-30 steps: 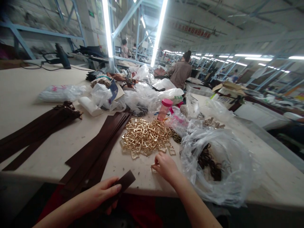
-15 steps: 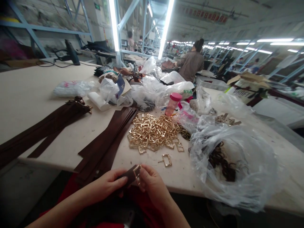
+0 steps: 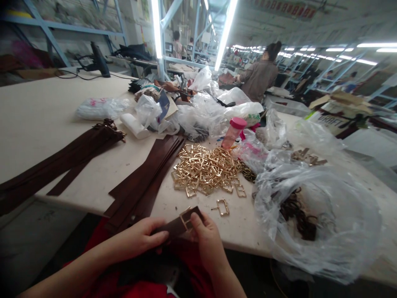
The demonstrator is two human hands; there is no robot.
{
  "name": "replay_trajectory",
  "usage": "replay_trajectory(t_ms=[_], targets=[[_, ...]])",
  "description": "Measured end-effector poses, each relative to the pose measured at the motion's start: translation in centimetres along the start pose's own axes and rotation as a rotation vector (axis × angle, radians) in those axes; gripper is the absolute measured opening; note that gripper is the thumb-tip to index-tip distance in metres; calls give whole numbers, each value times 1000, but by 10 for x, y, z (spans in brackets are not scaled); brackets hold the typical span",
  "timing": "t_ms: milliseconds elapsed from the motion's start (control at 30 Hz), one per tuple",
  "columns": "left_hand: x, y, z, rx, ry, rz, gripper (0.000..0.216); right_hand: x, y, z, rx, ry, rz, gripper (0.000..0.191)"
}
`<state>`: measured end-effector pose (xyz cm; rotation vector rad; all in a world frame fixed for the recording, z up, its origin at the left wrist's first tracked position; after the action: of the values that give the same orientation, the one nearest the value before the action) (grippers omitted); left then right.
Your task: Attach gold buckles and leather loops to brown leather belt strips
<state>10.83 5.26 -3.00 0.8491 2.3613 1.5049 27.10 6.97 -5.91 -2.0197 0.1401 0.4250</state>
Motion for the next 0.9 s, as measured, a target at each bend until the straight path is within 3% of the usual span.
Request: replay_trajectory(t_ms=[133, 400, 600, 900], targets=[[-1, 0, -1, 7, -26, -102, 20, -2, 2, 1, -46, -30, 48, 28], [-6, -5, 5, 4, -19, -289, 21, -22, 39, -5, -91, -64, 16, 34], [-2, -8, -1, 71, -38, -215, 22, -18, 24, -5, -35, 6, 119, 29], [-7, -14, 4, 15, -14, -310, 31, -23, 42, -7, -33, -77, -119, 35]])
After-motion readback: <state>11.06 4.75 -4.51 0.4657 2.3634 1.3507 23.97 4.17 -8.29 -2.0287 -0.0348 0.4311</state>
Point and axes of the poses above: each hand's wrist, its own z-axis towards the middle knuckle, its own x-axis out of the back of the hand, y = z × x, the point moved 3 cm from there along z, towards the middle knuckle, and after that the axes turned 2 degrees about -y, right-handed, at the moved point
